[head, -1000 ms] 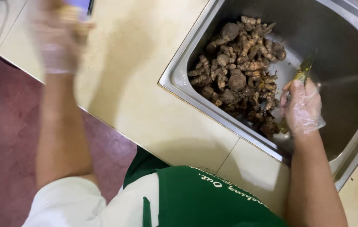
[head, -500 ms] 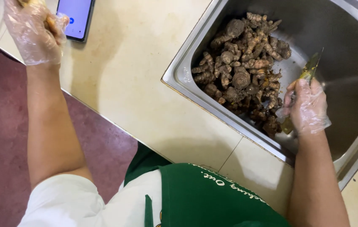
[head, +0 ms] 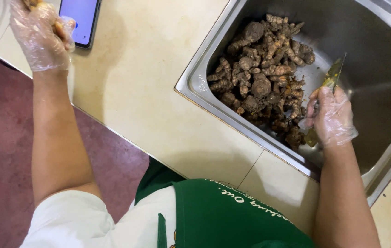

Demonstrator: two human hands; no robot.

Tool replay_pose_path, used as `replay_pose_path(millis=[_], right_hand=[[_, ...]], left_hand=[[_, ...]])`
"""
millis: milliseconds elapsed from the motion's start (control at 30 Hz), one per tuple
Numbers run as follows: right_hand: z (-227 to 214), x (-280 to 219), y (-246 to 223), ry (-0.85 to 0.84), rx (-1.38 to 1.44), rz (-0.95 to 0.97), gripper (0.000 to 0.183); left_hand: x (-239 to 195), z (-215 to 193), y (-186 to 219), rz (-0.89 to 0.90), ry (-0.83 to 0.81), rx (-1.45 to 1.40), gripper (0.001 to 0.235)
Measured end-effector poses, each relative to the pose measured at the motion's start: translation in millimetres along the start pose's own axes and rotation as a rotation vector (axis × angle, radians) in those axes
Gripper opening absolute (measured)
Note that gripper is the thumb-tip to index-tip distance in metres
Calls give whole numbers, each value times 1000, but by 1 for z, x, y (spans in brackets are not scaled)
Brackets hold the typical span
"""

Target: Scraping the skin off turmeric roots using a small knife over a sink

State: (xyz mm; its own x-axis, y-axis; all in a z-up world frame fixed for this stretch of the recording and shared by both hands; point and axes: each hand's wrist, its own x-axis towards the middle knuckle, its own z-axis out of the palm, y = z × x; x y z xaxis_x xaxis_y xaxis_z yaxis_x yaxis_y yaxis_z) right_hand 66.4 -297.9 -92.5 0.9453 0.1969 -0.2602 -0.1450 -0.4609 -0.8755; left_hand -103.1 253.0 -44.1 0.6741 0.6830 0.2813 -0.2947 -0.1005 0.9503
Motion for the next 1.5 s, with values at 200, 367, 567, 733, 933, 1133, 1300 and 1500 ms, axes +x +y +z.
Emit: replay_pose_path(millis=[200,367,567,733,933,1133,1300,1500], right_hand=[[1,2,0,15,28,89,29],[2,-1,-5,17,-67,56,32],[5,-4,-9,-40,-52,4,27],[7,-14,-14,43,-120,-177,32],[-6,-6,2,51,-482,-155,37],[16,-16,-35,-116,-711,-158,52],[31,-29,-36,-163,-872,-419,36],[23,-15,-65,-302,-831,110,55]], left_hand=[[-8,-2,14,-44,43,-9,22],[-13,27,18,139,-52,-55,24],[-50,171,-51,-416,-679,-239,25],[-103,308,12,-870,-927,230,57],[-133,332,-78,-676,-1096,-20,56],[-129,323,-81,-630,-1083,121,60],[-133,324,-67,-644,-1099,-153,62],[-131,313,-32,-408,-1226,371,31]])
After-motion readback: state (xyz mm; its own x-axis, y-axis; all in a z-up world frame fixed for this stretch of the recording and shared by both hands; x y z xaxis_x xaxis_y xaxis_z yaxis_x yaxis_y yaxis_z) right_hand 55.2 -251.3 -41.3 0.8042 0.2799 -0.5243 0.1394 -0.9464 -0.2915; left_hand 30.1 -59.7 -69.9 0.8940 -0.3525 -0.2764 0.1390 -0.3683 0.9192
